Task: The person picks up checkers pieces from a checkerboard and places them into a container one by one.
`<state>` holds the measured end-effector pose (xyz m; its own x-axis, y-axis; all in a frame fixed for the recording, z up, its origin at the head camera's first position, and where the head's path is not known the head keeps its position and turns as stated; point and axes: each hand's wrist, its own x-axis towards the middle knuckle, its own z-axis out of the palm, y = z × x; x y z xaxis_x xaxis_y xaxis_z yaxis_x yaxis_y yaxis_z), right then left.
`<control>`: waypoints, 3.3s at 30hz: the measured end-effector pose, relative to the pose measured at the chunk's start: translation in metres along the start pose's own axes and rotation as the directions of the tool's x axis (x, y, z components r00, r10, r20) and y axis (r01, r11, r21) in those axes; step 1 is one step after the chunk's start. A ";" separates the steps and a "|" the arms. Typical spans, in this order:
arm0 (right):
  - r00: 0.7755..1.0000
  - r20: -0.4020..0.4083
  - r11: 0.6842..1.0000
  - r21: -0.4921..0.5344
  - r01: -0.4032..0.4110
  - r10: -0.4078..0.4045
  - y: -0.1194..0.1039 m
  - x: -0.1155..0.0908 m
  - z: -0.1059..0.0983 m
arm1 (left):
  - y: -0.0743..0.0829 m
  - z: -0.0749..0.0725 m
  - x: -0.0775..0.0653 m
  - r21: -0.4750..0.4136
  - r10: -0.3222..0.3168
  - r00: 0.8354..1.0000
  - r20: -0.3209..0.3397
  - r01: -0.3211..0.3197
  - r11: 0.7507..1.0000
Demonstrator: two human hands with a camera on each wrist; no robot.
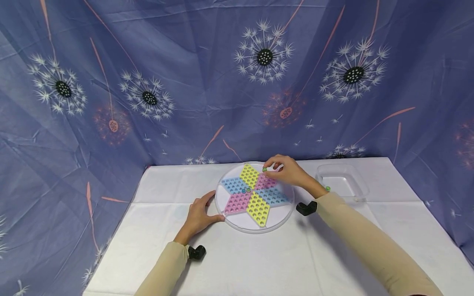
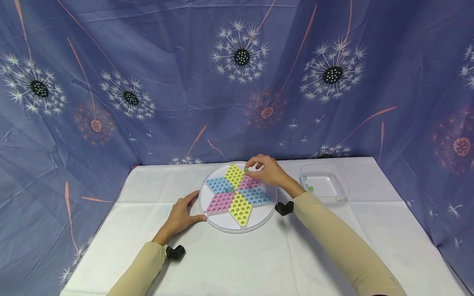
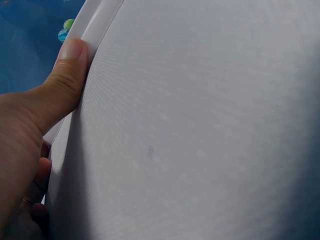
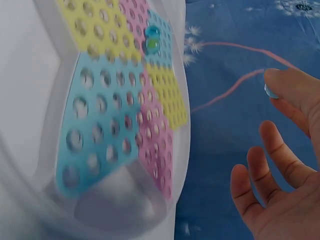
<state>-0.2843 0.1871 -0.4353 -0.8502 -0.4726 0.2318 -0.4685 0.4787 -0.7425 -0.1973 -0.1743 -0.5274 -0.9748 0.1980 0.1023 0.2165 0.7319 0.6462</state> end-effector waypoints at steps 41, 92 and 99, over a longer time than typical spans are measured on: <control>0.909 -0.238 0.928 -0.068 -0.366 0.342 0.077 -0.105 -0.118 | 0.001 0.000 -0.001 0.016 -0.003 1.000 0.000 0.003 1.000; 0.909 -0.104 0.898 -0.147 -0.415 0.403 0.096 -0.112 -0.106 | 0.000 0.001 -0.003 0.003 0.016 1.000 -0.009 -0.016 1.000; 0.907 -0.099 0.895 -0.152 -0.419 0.408 0.095 -0.114 -0.106 | -0.001 0.001 -0.003 0.008 0.020 1.000 -0.018 -0.020 1.000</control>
<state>-0.2575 0.3648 -0.4658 -0.9867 -0.1599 -0.0303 -0.0994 0.7394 -0.6659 -0.1946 -0.1745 -0.5292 -0.9710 0.2014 0.1286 0.2365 0.7331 0.6377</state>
